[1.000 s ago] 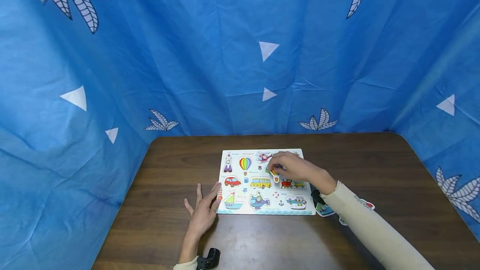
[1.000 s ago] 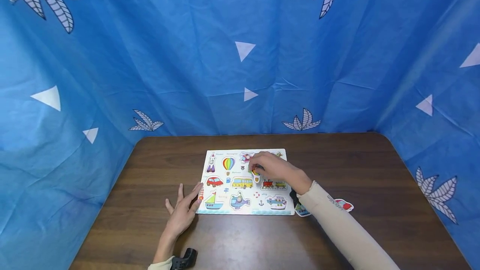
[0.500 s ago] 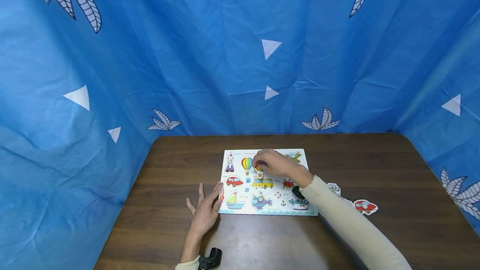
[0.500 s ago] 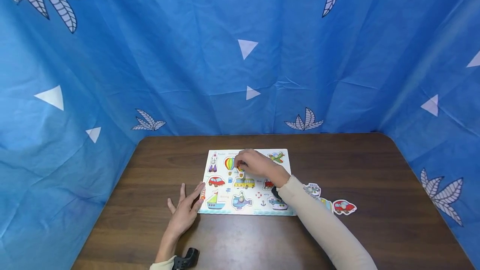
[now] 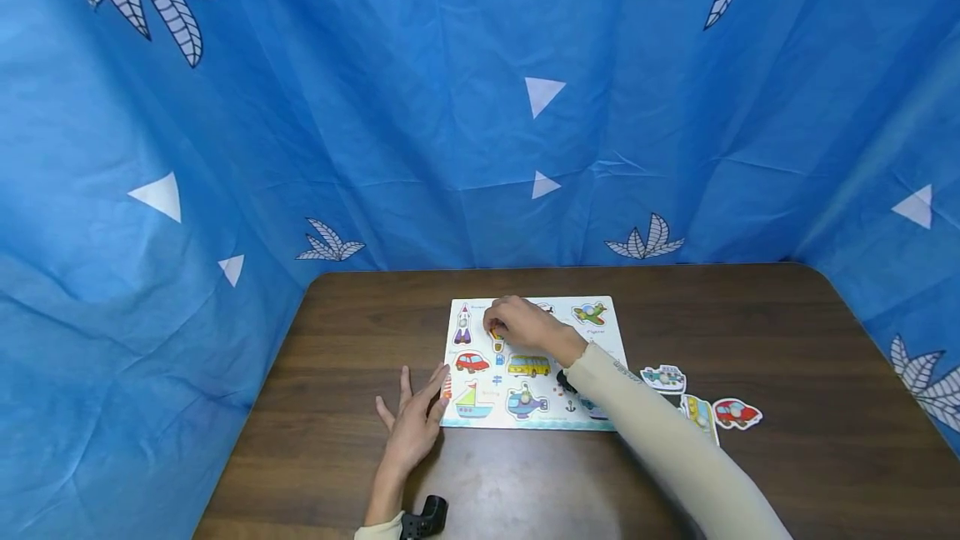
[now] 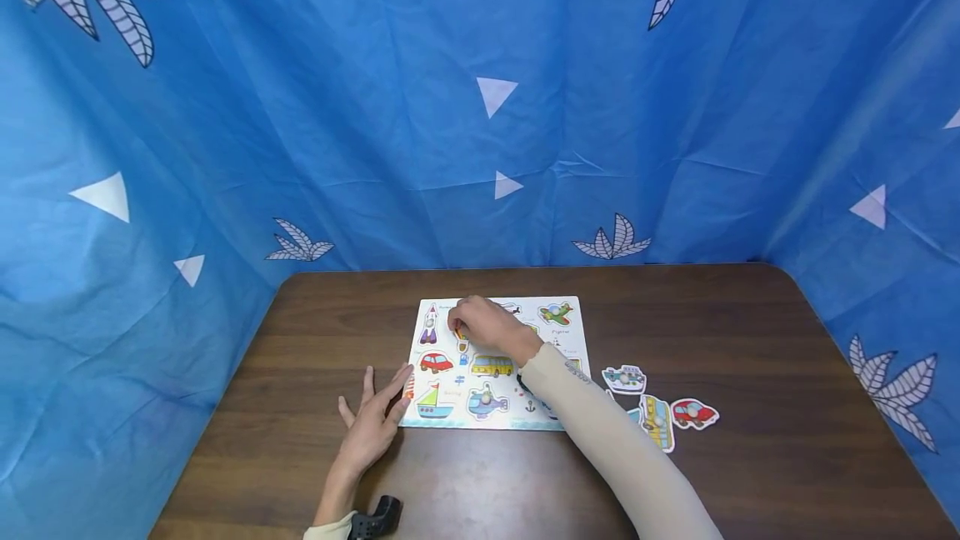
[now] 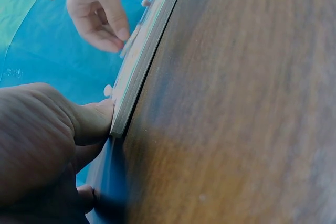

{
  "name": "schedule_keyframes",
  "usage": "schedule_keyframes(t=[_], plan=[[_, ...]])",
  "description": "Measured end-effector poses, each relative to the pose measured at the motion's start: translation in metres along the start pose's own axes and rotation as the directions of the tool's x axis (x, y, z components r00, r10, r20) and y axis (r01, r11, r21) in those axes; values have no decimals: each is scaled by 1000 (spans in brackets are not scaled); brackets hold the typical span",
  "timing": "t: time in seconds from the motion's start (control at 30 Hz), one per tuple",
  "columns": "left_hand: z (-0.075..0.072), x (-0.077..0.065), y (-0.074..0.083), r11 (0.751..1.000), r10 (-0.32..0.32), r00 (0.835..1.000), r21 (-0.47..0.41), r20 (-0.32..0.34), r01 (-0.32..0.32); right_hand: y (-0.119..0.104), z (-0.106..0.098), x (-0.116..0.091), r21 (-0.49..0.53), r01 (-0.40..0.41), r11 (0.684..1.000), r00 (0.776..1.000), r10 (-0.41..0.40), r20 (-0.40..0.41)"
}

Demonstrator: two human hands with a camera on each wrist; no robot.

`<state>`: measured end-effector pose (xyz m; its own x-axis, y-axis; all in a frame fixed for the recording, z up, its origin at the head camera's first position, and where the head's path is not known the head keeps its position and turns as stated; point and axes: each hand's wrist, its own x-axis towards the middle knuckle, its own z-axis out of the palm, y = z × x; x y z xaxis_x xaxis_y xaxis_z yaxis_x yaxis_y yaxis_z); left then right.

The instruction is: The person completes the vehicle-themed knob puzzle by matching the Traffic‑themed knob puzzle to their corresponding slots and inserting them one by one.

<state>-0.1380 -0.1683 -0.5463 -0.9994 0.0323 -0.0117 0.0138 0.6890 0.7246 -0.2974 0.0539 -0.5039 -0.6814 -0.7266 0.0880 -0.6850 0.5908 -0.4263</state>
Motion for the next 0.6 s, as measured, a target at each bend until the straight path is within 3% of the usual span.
schedule_keyframes(t=[0.6], plan=[[-2, 1, 2, 1000, -7, 1000, -5, 7, 7, 0, 12, 7, -30, -76, 997, 997, 75, -24]])
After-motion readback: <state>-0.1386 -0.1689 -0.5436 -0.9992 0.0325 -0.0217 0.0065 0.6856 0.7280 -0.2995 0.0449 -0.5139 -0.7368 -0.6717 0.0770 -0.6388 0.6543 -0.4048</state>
